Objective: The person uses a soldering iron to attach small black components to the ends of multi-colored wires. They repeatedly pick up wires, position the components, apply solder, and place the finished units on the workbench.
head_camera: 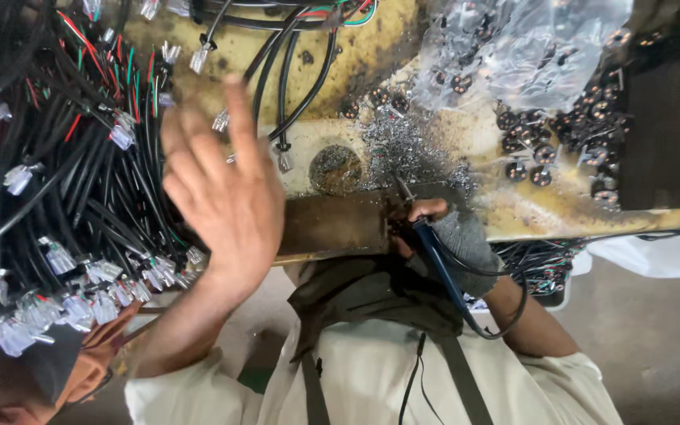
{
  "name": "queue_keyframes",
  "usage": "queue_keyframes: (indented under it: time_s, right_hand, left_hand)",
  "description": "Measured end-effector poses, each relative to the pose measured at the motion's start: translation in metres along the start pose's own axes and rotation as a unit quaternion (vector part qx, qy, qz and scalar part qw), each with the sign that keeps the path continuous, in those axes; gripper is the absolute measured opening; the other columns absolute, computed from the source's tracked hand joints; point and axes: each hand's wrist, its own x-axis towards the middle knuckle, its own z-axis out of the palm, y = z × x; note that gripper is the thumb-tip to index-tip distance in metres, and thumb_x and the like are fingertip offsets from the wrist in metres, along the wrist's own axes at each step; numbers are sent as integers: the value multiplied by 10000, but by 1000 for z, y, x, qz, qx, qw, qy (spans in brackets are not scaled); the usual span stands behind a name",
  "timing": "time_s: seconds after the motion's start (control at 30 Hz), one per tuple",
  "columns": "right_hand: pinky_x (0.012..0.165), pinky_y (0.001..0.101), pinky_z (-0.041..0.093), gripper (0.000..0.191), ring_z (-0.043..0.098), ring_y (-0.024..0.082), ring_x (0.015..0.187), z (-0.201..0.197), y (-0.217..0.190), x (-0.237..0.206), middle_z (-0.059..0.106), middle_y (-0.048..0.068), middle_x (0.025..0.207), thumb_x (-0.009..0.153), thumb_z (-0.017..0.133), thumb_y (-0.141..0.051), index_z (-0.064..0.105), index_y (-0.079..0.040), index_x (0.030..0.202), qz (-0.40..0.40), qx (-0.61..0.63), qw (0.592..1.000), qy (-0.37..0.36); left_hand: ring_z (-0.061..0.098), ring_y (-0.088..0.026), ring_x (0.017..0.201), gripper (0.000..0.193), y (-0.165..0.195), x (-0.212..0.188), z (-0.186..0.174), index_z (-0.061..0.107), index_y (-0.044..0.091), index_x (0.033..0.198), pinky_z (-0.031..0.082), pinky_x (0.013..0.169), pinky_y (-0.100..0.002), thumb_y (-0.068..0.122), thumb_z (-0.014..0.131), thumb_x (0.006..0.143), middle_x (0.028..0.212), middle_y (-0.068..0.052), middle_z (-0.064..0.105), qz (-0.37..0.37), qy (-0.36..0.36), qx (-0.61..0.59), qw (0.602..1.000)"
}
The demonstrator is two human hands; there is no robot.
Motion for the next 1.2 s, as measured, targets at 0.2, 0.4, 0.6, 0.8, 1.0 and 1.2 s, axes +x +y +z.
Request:
queue_keyframes:
  time_s: [0.2, 0.4, 0.6, 0.8, 1.0, 1.2]
  right_hand:
    - [796, 308, 490, 435, 604, 187, 904, 7, 16, -4, 562, 61, 999, 878, 857, -128, 506, -72, 1128, -173, -452, 873, 59]
    - [797, 290, 481, 519, 604, 148, 900, 20, 0, 2, 606, 82, 1072, 871, 856, -95, 422, -75, 1157, -163, -394, 898, 111]
    - [816, 286, 518, 525, 659, 160, 897, 26, -12, 1, 648, 72, 1011, 869, 850, -52, 408, -78, 1151, -170, -398, 896, 100]
    - [793, 286, 520, 515, 657, 150, 871, 25, -3, 3, 627, 69, 975, 881, 849, -34, 417, -73, 1159, -162, -383, 900, 131]
    - [802, 284, 522, 498, 657, 141, 889, 23, -3, 2, 630, 59, 988, 906, 845, -35, 420, -74, 1164, -168, -383, 900, 125]
    - [761, 281, 500, 499, 628, 142, 833, 23, -1, 0, 601, 54, 953, 876, 876, -41, 446, -61, 1129, -162, -442, 870, 145]
  left_hand:
    - [717, -174, 623, 257, -40, -56, 59, 621, 102, 992, 545, 504, -295, 305, 759, 919, 780, -1, 694, -83, -205, 136, 966]
    - [713, -207, 577, 240, -48, -65, 79, 635, 77, 970, 558, 495, -330, 294, 723, 917, 705, -44, 703, -111, -157, 82, 978]
    - [696, -227, 506, 340, -38, -60, 90, 678, 2, 1119, 531, 418, -345, 273, 734, 922, 635, -36, 685, -142, -147, 68, 977]
    - [696, -331, 731, 139, -54, -60, 85, 662, 110, 964, 532, 588, -446, 202, 766, 972, 821, -126, 680, -88, -161, -21, 983]
    - [534, -394, 1256, 531, -41, -58, 74, 563, -27, 1273, 522, 922, -473, 248, 823, 901, 1387, -238, 529, -230, -134, -66, 962]
    - [458, -445, 1364, 1021, -37, -58, 94, 246, -92, 1553, 409, 1051, -539, 458, 809, 903, 1508, -347, 416, -224, -128, 30, 966]
